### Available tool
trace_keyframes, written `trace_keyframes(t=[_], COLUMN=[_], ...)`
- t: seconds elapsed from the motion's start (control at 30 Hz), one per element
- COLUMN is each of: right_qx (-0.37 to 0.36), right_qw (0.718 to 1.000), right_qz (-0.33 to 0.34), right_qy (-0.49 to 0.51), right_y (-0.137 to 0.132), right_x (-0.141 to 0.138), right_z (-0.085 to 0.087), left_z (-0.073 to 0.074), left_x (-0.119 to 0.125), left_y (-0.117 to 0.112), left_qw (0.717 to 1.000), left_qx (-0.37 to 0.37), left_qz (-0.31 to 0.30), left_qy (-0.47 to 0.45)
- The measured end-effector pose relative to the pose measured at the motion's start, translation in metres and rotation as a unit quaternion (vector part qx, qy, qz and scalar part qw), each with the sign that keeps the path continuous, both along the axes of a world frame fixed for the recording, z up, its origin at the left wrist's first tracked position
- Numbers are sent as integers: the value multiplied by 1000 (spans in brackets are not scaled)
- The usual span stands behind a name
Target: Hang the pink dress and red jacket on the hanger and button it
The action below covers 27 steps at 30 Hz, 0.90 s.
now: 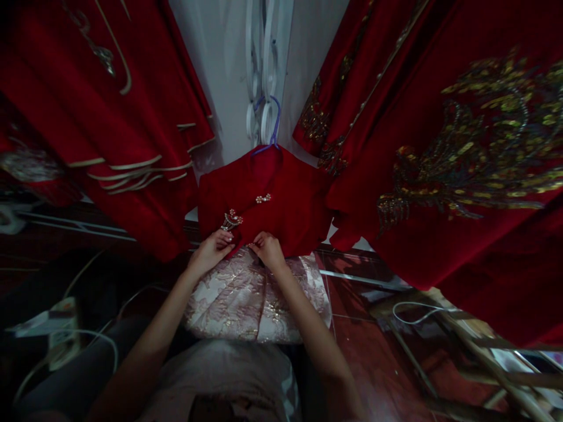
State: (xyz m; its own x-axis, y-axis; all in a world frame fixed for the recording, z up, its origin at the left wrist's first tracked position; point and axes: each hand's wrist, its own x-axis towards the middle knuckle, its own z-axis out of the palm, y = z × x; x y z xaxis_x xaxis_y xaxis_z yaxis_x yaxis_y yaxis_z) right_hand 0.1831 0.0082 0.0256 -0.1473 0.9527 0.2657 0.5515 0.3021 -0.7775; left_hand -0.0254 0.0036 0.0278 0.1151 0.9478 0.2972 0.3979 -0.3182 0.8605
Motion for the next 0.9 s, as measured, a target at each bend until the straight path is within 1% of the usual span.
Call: trace_keyframes(t=[0.13, 0.27, 0.33, 0.4, 0.47, 0.6, 0.67, 0.8, 0.9], right_qx=[-31, -64, -70, -61, -50, -40, -36, -31, -19], right_qw=[995, 980, 974, 978, 985, 994, 995, 993, 995], right_qz=[44, 100, 116, 98, 64, 17, 15, 42, 29], right_qy=[79, 162, 182, 175, 149, 95, 93, 104, 97], right_y=[-2, -5, -3, 0, 3, 6, 6, 5, 5], right_x=[0, -5, -11, -20, -29, -42, -44, -43, -43], right_z=[6, 17, 23, 28, 32, 33, 31, 27, 25], left_z=[-1, -3, -4, -5, -6, -5, -5, -4, -5], left_x=[2, 0, 0, -1, -1, -4, -5, -3, 0], left_y=[4, 4, 4, 4, 3, -1, -3, -5, -4], left_qw=[999, 999, 999, 997, 993, 986, 983, 980, 981], left_qx=[-16, -23, -25, -29, -36, -59, -69, -80, -82], left_qz=[25, 31, 39, 41, 37, 35, 32, 33, 45], left_qy=[-15, -17, -29, -63, -103, -153, -167, -177, -171])
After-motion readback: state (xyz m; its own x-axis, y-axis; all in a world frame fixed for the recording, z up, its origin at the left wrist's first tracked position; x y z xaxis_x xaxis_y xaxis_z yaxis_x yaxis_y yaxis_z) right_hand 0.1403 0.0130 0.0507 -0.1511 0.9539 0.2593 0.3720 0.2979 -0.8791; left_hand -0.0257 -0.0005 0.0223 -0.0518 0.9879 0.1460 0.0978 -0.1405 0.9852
